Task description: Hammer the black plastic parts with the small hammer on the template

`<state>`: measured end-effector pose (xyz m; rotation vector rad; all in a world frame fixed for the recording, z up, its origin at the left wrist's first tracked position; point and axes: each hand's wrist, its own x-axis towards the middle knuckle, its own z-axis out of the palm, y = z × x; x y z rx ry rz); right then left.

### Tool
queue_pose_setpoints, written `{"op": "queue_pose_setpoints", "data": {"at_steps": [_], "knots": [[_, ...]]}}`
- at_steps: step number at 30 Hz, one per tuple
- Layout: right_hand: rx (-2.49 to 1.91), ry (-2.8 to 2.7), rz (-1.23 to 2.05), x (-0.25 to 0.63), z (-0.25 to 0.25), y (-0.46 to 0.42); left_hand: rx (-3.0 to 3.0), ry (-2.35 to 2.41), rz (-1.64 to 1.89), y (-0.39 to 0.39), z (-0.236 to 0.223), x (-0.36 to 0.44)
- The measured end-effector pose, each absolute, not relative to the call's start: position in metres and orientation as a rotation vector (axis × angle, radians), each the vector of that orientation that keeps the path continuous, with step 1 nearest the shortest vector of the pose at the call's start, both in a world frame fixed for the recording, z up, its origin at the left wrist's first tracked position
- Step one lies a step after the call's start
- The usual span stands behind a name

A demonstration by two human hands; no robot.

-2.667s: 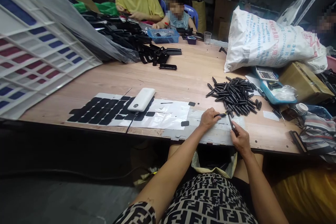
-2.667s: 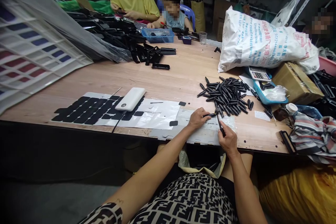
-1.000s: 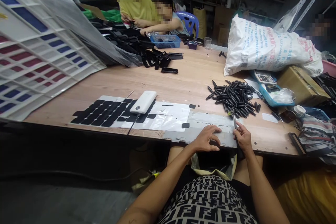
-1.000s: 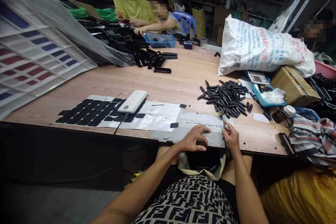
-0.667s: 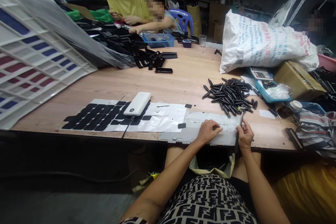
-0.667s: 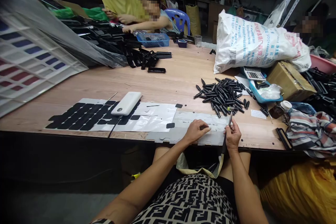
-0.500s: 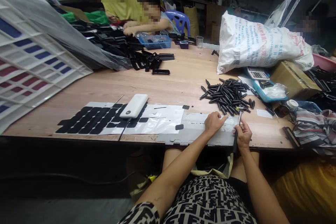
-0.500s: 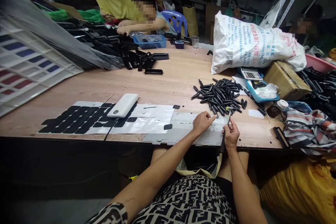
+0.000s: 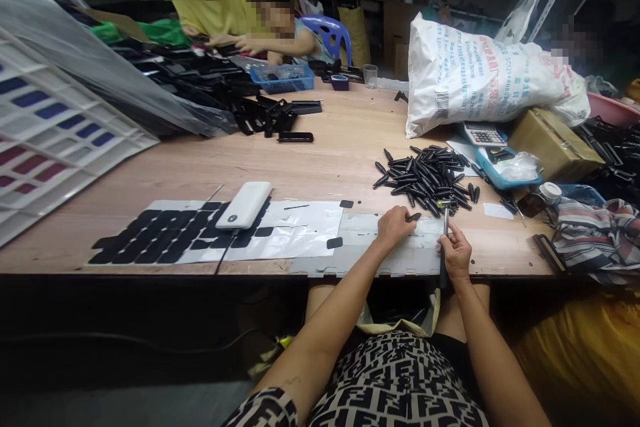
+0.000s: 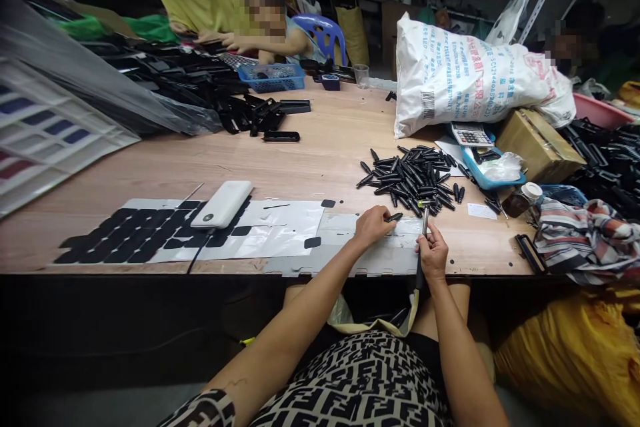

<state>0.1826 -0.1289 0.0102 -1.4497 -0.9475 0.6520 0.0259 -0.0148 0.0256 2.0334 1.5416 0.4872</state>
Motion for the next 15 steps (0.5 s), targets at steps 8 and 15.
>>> {"op": "queue_pose_setpoints", "data": {"at_steps": [8,15], "knots": [[-1.596,-1.274,0.579,0.178,0.013,-0.131,2.082,1.276,0.761,-0.009,-0.003,-0.013],[-1.636,-1.361,0.532,0.176,0.018,-0.132,1.991,1.254,0.791,-0.003,-0.007,-0.012]]}}
